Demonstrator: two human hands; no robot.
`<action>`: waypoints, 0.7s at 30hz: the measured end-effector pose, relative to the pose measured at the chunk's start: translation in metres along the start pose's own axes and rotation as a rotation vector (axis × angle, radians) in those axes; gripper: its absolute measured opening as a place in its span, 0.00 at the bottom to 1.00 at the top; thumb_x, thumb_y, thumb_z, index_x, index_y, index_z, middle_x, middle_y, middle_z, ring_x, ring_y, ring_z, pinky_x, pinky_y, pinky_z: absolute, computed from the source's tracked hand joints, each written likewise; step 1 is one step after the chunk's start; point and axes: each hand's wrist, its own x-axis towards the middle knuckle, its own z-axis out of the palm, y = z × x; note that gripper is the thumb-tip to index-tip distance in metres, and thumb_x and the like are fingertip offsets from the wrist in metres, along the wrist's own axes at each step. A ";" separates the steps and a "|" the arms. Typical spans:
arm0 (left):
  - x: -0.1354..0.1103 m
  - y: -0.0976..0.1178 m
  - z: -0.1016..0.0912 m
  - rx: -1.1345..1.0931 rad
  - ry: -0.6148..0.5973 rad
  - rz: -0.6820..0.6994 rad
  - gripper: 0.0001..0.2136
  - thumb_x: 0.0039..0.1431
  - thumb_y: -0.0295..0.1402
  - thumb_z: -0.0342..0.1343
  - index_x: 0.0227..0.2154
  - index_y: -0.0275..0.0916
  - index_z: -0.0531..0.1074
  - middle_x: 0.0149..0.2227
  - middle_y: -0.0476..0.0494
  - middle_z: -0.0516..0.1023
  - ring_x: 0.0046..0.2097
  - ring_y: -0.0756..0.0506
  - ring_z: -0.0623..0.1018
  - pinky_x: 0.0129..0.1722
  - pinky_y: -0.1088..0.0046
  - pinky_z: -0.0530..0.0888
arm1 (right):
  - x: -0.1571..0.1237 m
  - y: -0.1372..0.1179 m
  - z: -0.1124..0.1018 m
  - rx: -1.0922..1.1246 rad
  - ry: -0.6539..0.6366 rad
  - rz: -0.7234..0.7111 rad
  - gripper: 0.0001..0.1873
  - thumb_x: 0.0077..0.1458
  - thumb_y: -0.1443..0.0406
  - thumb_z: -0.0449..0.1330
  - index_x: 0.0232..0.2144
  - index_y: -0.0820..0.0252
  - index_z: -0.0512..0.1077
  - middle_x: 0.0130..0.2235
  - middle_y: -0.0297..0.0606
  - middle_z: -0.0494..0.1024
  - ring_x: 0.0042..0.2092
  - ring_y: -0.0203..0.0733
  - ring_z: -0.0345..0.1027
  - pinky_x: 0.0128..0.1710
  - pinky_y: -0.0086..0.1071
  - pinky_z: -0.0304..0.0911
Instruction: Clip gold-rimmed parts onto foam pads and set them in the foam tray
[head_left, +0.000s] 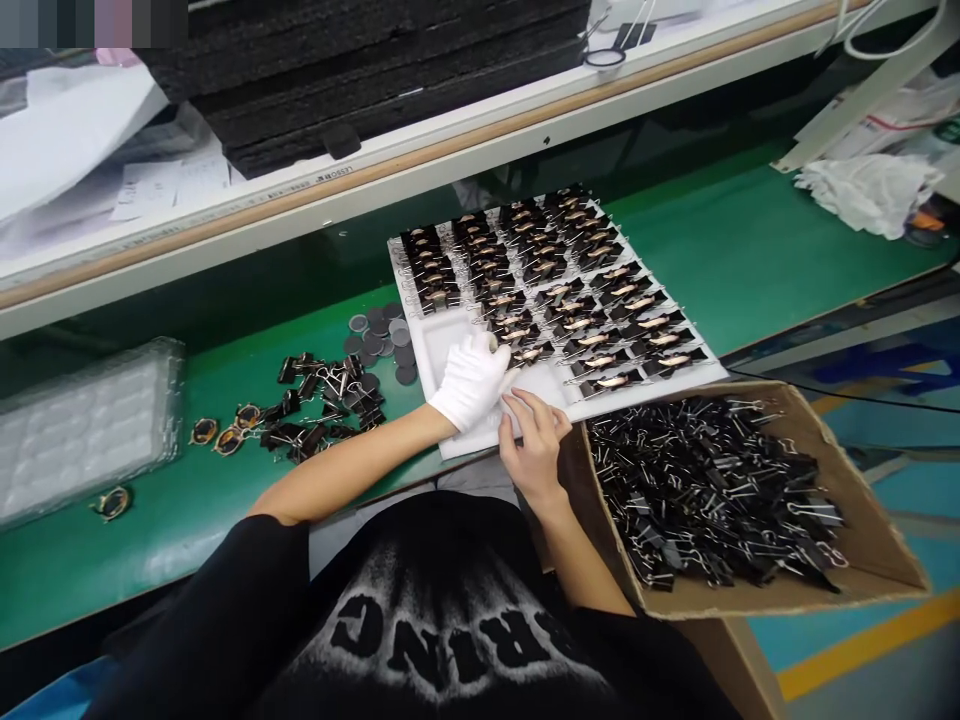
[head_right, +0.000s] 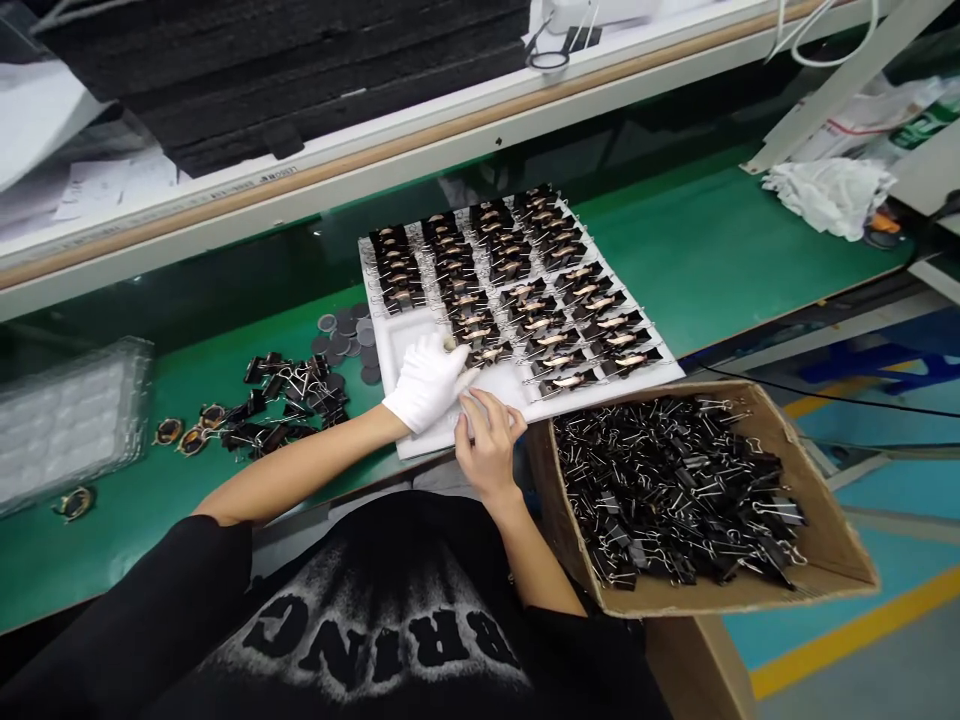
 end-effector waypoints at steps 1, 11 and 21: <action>-0.001 0.000 0.001 0.012 0.014 -0.014 0.18 0.71 0.45 0.53 0.50 0.36 0.76 0.52 0.28 0.76 0.50 0.31 0.77 0.44 0.56 0.72 | 0.000 0.000 0.000 -0.008 -0.009 0.002 0.13 0.67 0.70 0.57 0.52 0.61 0.75 0.52 0.48 0.82 0.54 0.48 0.77 0.57 0.44 0.54; -0.109 -0.071 -0.072 0.022 0.035 0.241 0.23 0.69 0.51 0.53 0.55 0.39 0.74 0.61 0.31 0.72 0.59 0.32 0.74 0.52 0.54 0.72 | 0.004 0.010 -0.021 -0.177 -0.233 -0.088 0.14 0.70 0.62 0.57 0.52 0.63 0.76 0.55 0.52 0.80 0.53 0.55 0.76 0.52 0.45 0.57; -0.288 -0.280 -0.079 0.113 0.029 -0.731 0.19 0.69 0.45 0.54 0.54 0.39 0.75 0.55 0.35 0.78 0.57 0.36 0.76 0.58 0.58 0.71 | 0.059 -0.034 0.014 0.041 -0.416 -0.523 0.11 0.70 0.64 0.57 0.50 0.61 0.75 0.51 0.48 0.80 0.50 0.53 0.73 0.49 0.43 0.58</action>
